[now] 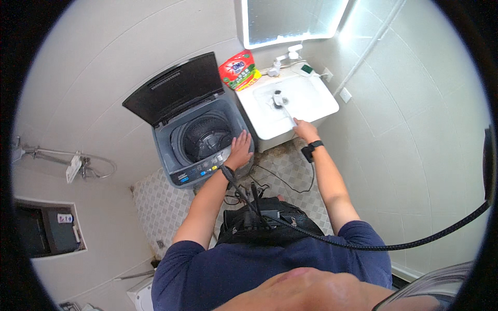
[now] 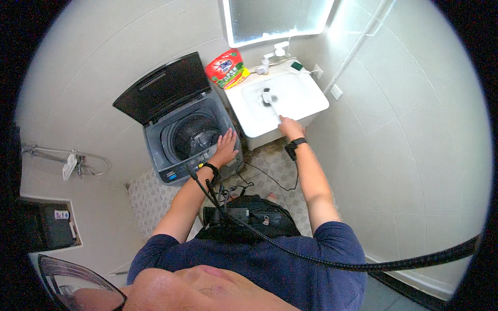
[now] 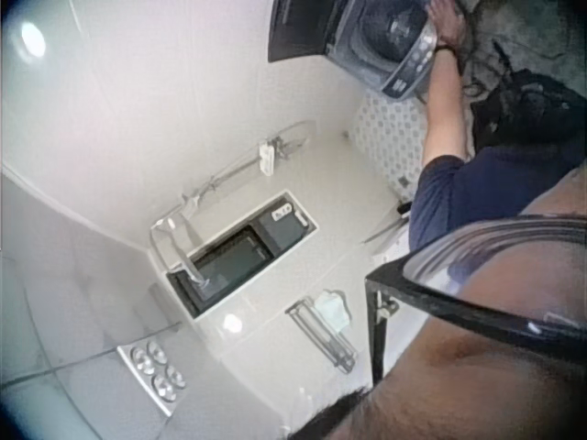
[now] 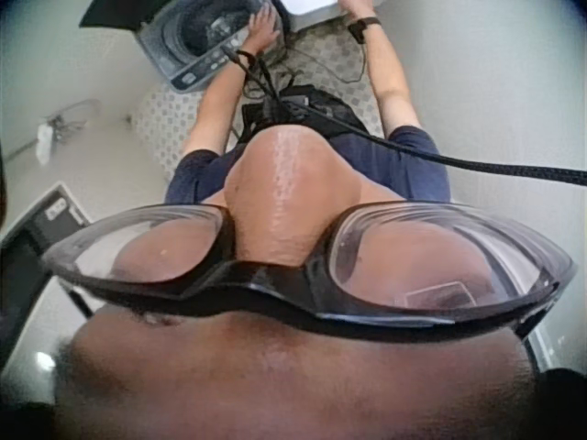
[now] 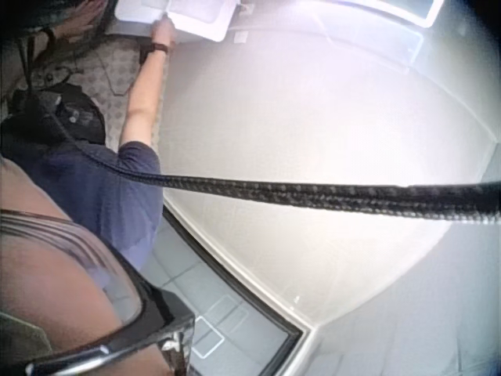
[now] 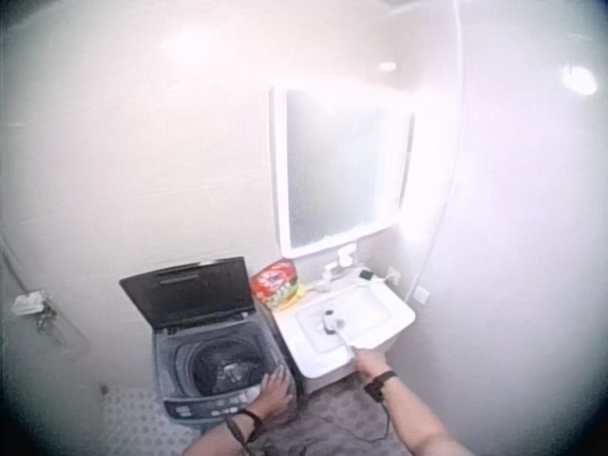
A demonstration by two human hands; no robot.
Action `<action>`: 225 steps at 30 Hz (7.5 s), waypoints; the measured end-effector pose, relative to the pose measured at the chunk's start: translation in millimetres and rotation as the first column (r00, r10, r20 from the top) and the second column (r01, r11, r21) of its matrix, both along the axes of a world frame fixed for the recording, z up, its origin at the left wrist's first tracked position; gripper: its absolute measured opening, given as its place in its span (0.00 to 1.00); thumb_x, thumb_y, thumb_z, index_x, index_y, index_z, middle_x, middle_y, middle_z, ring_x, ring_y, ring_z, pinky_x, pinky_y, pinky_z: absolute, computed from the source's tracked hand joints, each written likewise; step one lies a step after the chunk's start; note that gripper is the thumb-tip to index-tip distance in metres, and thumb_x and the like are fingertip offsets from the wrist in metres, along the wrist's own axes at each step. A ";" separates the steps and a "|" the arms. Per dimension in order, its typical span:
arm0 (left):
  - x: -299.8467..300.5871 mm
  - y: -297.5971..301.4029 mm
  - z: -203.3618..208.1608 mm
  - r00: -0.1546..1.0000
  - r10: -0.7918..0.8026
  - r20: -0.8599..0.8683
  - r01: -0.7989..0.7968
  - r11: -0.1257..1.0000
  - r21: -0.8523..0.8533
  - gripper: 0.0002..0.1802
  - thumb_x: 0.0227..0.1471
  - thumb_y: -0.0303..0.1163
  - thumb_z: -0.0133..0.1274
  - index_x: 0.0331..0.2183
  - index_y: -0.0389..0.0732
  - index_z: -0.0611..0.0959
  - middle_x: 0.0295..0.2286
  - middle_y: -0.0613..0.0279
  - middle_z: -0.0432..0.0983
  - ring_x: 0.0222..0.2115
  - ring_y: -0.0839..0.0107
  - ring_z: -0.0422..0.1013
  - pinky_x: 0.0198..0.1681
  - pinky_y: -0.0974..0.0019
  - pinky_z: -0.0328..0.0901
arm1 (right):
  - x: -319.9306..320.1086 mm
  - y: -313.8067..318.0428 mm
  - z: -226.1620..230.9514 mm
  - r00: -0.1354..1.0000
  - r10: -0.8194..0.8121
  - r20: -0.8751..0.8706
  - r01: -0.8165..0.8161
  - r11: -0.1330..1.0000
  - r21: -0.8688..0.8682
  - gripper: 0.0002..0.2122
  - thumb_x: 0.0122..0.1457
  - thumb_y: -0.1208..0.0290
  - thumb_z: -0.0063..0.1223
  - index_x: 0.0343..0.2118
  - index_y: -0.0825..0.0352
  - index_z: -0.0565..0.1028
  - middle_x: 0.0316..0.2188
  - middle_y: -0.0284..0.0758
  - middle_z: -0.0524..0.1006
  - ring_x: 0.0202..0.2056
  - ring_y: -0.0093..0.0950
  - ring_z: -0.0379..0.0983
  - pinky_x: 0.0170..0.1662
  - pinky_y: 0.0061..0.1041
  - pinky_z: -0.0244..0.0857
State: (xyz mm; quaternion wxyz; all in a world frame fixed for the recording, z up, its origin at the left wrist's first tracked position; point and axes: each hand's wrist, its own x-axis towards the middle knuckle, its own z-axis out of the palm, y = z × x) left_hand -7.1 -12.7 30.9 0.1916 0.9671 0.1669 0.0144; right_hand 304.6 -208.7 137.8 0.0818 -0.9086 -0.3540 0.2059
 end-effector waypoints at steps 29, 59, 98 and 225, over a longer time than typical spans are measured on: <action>-1.8 -1.5 -4.4 1.000 0.021 0.007 -0.021 0.998 0.055 0.54 0.64 0.42 0.63 0.78 0.36 0.53 0.79 0.41 0.37 0.80 0.49 0.38 0.80 0.40 0.37 | -5.7 -8.0 33.5 0.945 0.288 0.157 -0.254 0.945 -0.204 0.26 0.67 0.66 0.52 0.70 0.49 0.76 0.50 0.45 0.87 0.52 0.48 0.85 0.52 0.50 0.79; 5.0 1.1 0.4 1.000 -0.008 0.002 0.008 0.995 0.102 0.58 0.60 0.45 0.66 0.77 0.32 0.54 0.77 0.36 0.43 0.79 0.44 0.42 0.78 0.35 0.41 | -33.6 -23.0 -102.7 0.999 -0.011 -0.044 0.023 0.958 0.286 0.33 0.61 0.69 0.63 0.72 0.63 0.71 0.59 0.55 0.81 0.64 0.55 0.74 0.76 0.56 0.50; -0.5 -2.3 7.8 0.996 -0.001 -0.085 0.003 0.999 0.033 0.56 0.64 0.43 0.64 0.78 0.33 0.50 0.79 0.39 0.38 0.80 0.47 0.38 0.80 0.39 0.36 | -30.9 -3.6 -41.0 0.978 -0.084 0.190 0.077 0.996 0.044 0.23 0.72 0.59 0.50 0.68 0.54 0.77 0.45 0.52 0.86 0.47 0.56 0.84 0.49 0.58 0.77; 0.4 0.5 -1.7 0.998 -0.009 -0.054 0.011 0.999 0.040 0.56 0.66 0.43 0.63 0.79 0.35 0.49 0.79 0.38 0.36 0.80 0.45 0.36 0.79 0.38 0.36 | -103.4 -47.6 10.7 0.987 0.132 0.096 -0.137 0.989 0.055 0.28 0.68 0.61 0.60 0.70 0.59 0.72 0.40 0.52 0.87 0.43 0.54 0.85 0.45 0.56 0.78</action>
